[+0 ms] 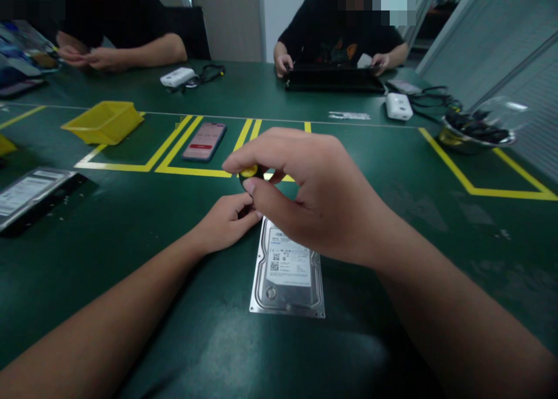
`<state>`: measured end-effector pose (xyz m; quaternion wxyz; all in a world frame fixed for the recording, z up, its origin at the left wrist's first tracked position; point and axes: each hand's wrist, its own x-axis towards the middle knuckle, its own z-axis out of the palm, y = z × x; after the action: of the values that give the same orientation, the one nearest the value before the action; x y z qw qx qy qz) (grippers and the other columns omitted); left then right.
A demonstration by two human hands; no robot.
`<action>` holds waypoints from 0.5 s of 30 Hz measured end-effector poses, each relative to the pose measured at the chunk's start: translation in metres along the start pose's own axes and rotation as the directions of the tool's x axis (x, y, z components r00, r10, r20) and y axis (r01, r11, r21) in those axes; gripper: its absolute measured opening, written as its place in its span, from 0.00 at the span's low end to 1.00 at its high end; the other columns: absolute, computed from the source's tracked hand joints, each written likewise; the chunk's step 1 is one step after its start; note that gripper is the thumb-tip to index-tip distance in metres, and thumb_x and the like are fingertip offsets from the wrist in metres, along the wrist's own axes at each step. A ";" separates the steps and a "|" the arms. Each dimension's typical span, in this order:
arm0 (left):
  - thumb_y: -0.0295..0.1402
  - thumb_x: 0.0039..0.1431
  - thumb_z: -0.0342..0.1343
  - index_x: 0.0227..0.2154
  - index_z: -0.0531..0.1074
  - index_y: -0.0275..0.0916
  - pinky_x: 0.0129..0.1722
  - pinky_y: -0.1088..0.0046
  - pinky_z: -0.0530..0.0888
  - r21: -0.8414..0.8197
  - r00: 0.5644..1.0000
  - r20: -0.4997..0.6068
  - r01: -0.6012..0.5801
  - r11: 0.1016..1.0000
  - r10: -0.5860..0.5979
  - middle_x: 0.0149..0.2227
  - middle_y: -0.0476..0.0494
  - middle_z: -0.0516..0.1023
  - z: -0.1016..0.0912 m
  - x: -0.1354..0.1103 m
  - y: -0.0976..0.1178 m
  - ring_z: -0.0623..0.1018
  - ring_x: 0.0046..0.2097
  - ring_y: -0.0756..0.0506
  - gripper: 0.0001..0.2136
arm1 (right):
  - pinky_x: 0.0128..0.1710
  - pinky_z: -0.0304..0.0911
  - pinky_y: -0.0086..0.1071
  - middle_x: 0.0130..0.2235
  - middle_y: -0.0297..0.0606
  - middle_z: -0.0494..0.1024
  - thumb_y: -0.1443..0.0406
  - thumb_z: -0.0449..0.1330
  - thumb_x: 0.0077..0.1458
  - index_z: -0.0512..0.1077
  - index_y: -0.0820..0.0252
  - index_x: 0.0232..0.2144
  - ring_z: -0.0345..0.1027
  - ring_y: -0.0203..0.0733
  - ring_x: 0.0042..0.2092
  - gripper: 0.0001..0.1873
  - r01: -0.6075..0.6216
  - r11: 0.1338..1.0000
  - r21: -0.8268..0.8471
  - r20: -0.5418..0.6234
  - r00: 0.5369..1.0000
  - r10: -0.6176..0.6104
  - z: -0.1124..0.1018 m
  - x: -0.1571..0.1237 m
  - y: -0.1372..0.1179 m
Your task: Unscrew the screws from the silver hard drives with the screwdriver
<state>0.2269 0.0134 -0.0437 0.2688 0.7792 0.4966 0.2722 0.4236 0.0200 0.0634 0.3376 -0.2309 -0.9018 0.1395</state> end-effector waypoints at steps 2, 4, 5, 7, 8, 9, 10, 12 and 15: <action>0.35 0.62 0.52 0.30 0.72 0.40 0.46 0.64 0.74 0.000 1.000 -0.007 0.000 1.000 0.000 0.28 0.46 0.74 0.000 0.000 0.000 0.76 0.41 0.41 0.08 | 0.51 0.68 0.33 0.46 0.35 0.81 0.74 0.52 0.57 0.76 0.60 0.44 0.72 0.38 0.48 0.17 0.014 1.000 0.001 -0.002 1.000 -0.014 0.000 0.000 0.001; 0.36 0.62 0.52 0.30 0.72 0.40 0.46 0.64 0.74 -0.005 1.000 -0.010 -0.001 1.000 0.001 0.28 0.47 0.74 0.000 0.000 0.000 0.76 0.41 0.41 0.08 | 0.52 0.67 0.33 0.47 0.35 0.81 0.74 0.52 0.57 0.76 0.60 0.44 0.72 0.38 0.49 0.17 0.011 1.000 -0.003 0.002 1.000 -0.011 0.000 0.000 0.001; 0.36 0.62 0.52 0.30 0.72 0.40 0.45 0.64 0.75 -0.007 1.000 -0.013 -0.001 1.000 0.001 0.28 0.46 0.75 0.000 0.000 0.000 0.76 0.41 0.41 0.08 | 0.52 0.67 0.33 0.47 0.34 0.80 0.74 0.52 0.57 0.76 0.59 0.44 0.72 0.38 0.50 0.17 0.004 1.000 -0.008 0.001 1.000 -0.004 0.000 0.000 0.001; 0.36 0.62 0.52 0.31 0.73 0.40 0.45 0.64 0.75 -0.005 1.000 -0.015 0.002 1.000 -0.002 0.28 0.46 0.75 0.000 0.000 0.000 0.76 0.41 0.41 0.08 | 0.53 0.66 0.31 0.47 0.34 0.80 0.74 0.52 0.57 0.76 0.59 0.44 0.72 0.38 0.50 0.17 -0.005 1.000 -0.020 -0.001 1.000 0.005 0.000 0.001 0.001; 0.36 0.62 0.52 0.31 0.73 0.40 0.44 0.64 0.75 0.000 1.000 -0.016 0.004 1.000 -0.004 0.28 0.46 0.75 0.001 0.000 0.000 0.75 0.41 0.41 0.08 | 0.53 0.66 0.31 0.47 0.34 0.80 0.74 0.52 0.57 0.76 0.60 0.44 0.72 0.38 0.50 0.17 -0.009 1.000 -0.026 0.000 1.000 0.009 0.000 0.001 0.000; 0.36 0.62 0.52 0.31 0.72 0.40 0.44 0.64 0.75 0.007 1.000 -0.016 0.006 1.000 -0.006 0.28 0.46 0.75 0.001 0.000 -0.001 0.75 0.40 0.42 0.08 | 0.52 0.65 0.31 0.47 0.34 0.80 0.74 0.52 0.57 0.76 0.60 0.44 0.72 0.38 0.50 0.17 -0.009 0.999 -0.031 0.002 1.000 0.009 0.000 0.001 0.000; 0.36 0.62 0.52 0.31 0.72 0.40 0.44 0.64 0.75 0.014 1.000 -0.015 0.007 1.000 -0.007 0.28 0.46 0.75 0.001 0.000 -0.001 0.75 0.40 0.42 0.08 | 0.52 0.65 0.31 0.47 0.35 0.80 0.74 0.52 0.57 0.76 0.61 0.45 0.72 0.38 0.50 0.17 -0.008 0.999 -0.034 0.001 1.000 0.008 0.000 0.001 0.000; 0.36 0.62 0.52 0.31 0.72 0.40 0.43 0.65 0.75 0.028 1.000 -0.014 0.005 1.000 -0.005 0.28 0.47 0.75 0.002 0.000 -0.002 0.75 0.39 0.42 0.08 | 0.52 0.65 0.31 0.47 0.36 0.80 0.75 0.52 0.57 0.76 0.63 0.46 0.72 0.37 0.49 0.18 0.012 0.999 -0.032 -0.006 1.000 -0.012 0.001 0.001 0.000; 0.35 0.62 0.51 0.31 0.73 0.41 0.42 0.65 0.75 0.050 1.000 -0.021 -0.008 0.999 0.009 0.29 0.47 0.76 0.003 0.001 -0.005 0.75 0.39 0.43 0.08 | 0.51 0.64 0.31 0.47 0.37 0.79 0.76 0.50 0.56 0.75 0.66 0.46 0.71 0.37 0.48 0.20 0.031 0.999 -0.026 -0.039 0.999 -0.032 0.003 0.000 0.001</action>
<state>0.2262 0.0152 -0.0491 0.2431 0.7847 0.5027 0.2690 0.4217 0.0203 0.0608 0.3547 -0.2236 -0.9001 0.1180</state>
